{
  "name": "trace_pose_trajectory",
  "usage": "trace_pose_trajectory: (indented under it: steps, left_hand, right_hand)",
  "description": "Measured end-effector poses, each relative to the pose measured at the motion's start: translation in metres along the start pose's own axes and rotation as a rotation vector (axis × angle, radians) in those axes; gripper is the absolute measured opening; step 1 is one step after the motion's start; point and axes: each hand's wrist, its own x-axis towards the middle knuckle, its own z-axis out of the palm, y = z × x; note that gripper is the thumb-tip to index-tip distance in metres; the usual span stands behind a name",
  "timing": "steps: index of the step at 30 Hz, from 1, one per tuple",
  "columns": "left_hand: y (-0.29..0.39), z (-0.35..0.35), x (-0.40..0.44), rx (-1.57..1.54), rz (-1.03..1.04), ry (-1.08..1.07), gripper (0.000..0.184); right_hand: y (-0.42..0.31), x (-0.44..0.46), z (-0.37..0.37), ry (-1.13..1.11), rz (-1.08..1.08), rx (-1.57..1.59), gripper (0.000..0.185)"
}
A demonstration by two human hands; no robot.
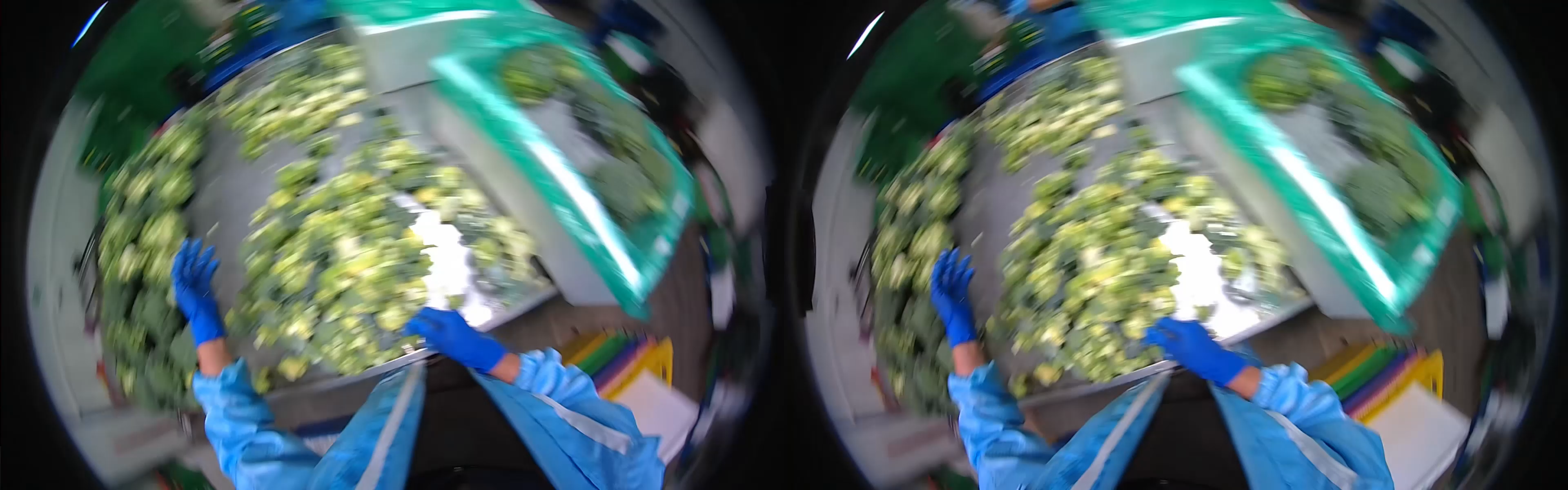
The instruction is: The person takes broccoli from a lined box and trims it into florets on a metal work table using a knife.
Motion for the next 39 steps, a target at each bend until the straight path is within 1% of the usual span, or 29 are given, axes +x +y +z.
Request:
trace_pose_trajectory:
  steps: [1, 3, 4, 5, 7, 8, 9, 11, 13, 15, 16, 18, 19, 21, 22, 23, 25, 26, 27, 28, 29, 30, 31, 33, 34, 35, 37, 38, 39]
  left_hand:
    - [-0.005, 0.045, 0.005, 0.055, 0.062, -0.119, 0.051]
    - [-0.010, 0.137, 0.006, 0.167, 0.190, -0.426, 0.044]
    - [-0.005, 0.195, -0.012, 0.225, 0.272, -0.506, 0.041]
    - [-0.002, 0.244, -0.029, 0.258, 0.313, -0.674, 0.041]
    - [0.003, 0.343, -0.067, 0.253, 0.324, -0.939, 0.039]
    - [-0.004, 0.388, -0.085, 0.247, 0.376, -1.072, 0.041]
    - [-0.011, 0.431, -0.105, 0.244, 0.428, -1.201, 0.044]
    - [-0.018, 0.513, -0.157, 0.469, 0.557, -1.426, 0.060]
    - [-0.076, 0.578, -0.194, 0.385, 0.717, -1.503, 0.085]
    - [-0.110, 0.615, -0.231, 0.862, 0.908, -1.291, 0.104]
    - [-0.120, 0.628, -0.234, 0.869, 0.911, -1.305, 0.104]
    - [-0.137, 0.649, -0.231, 0.928, 0.615, -1.500, 0.110]
    - [-0.142, 0.652, -0.225, 0.942, 0.618, -1.510, 0.110]
    - [-0.147, 0.652, -0.205, 0.759, 0.575, -1.535, 0.108]
    - [-0.134, 0.652, -0.200, 0.559, 0.390, -1.578, 0.105]
    - [-0.119, 0.641, -0.193, 0.571, 0.147, -1.485, 0.096]
    - [-0.084, 0.619, -0.172, 0.422, -0.254, -1.386, 0.083]
    - [-0.075, 0.601, -0.159, 0.288, -0.282, -1.330, 0.078]
    - [-0.068, 0.577, -0.145, 0.155, -0.306, -1.262, 0.074]
    - [-0.066, 0.548, -0.125, 0.000, -0.350, -1.180, 0.073]
    - [-0.064, 0.517, -0.112, -0.155, -0.384, -1.095, 0.071]
    - [-0.040, 0.492, -0.121, -0.232, -0.432, -1.072, 0.070]
    - [-0.031, 0.456, -0.114, -0.264, -0.490, -0.932, 0.064]
    - [-0.025, 0.398, -0.109, -0.332, -0.541, -0.780, 0.058]
    - [-0.025, 0.373, -0.112, -0.344, -0.559, -0.779, 0.056]
    - [-0.027, 0.350, -0.116, -0.354, -0.578, -0.778, 0.054]
    - [-0.043, 0.304, -0.124, -0.321, -0.732, -0.607, 0.052]
    - [-0.063, 0.277, -0.122, -0.300, -0.725, -0.533, 0.052]
    - [-0.077, 0.254, -0.121, -0.278, -0.722, -0.461, 0.051]
  right_hand:
    - [-0.012, -0.005, -0.009, 0.056, -0.004, -0.050, 0.034]
    - [-0.004, -0.008, -0.021, 0.142, 0.055, -0.051, 0.042]
    - [-0.008, -0.015, -0.033, 0.183, 0.015, -0.145, 0.041]
    - [-0.009, -0.021, -0.041, 0.208, -0.027, -0.243, 0.040]
    - [0.017, -0.032, -0.050, 0.296, -0.123, -0.318, 0.038]
    - [0.022, -0.039, -0.058, 0.277, -0.101, -0.332, 0.037]
    - [0.025, -0.046, -0.064, 0.320, -0.083, -0.351, 0.036]
    - [0.032, -0.059, -0.082, 0.307, -0.023, -0.294, 0.036]
    - [0.036, -0.074, -0.098, 0.388, -0.027, -0.235, 0.034]
    - [0.041, -0.083, -0.115, 0.459, -0.042, -0.171, 0.033]
    - [0.044, -0.088, -0.123, 0.522, -0.057, -0.181, 0.032]
    - [0.058, -0.094, -0.133, 0.629, -0.095, -0.224, 0.030]
    - [0.056, -0.098, -0.137, 0.635, -0.099, -0.209, 0.030]
    - [0.050, -0.103, -0.145, 0.629, -0.025, -0.232, 0.030]
    - [0.057, -0.101, -0.145, 0.663, -0.112, -0.247, 0.028]
    - [0.061, -0.100, -0.145, 0.662, -0.118, -0.243, 0.028]
    - [0.070, -0.096, -0.146, 0.665, -0.213, -0.268, 0.026]
    - [0.090, -0.087, -0.139, 0.757, -0.286, -0.378, 0.025]
    - [0.057, -0.096, -0.145, 0.706, -0.128, -0.053, 0.022]
    - [0.046, -0.099, -0.150, 0.653, -0.092, 0.017, 0.016]
    - [0.038, -0.100, -0.151, 0.600, -0.056, 0.084, 0.015]
    - [0.027, -0.099, -0.149, 0.645, -0.097, 0.150, 0.015]
    - [0.020, -0.095, -0.147, 0.662, -0.190, 0.275, 0.016]
    - [-0.011, -0.095, -0.149, 0.704, -0.293, 0.158, 0.017]
    - [-0.024, -0.094, -0.149, 0.691, -0.339, 0.054, 0.018]
    - [-0.040, -0.089, -0.146, 0.704, -0.500, -0.006, 0.018]
    - [-0.066, -0.084, -0.142, 0.576, -0.610, -0.252, 0.018]
    - [-0.086, -0.078, -0.134, 0.537, -0.644, -0.273, 0.016]
    - [-0.095, -0.072, -0.121, 0.544, -0.570, -0.372, 0.015]
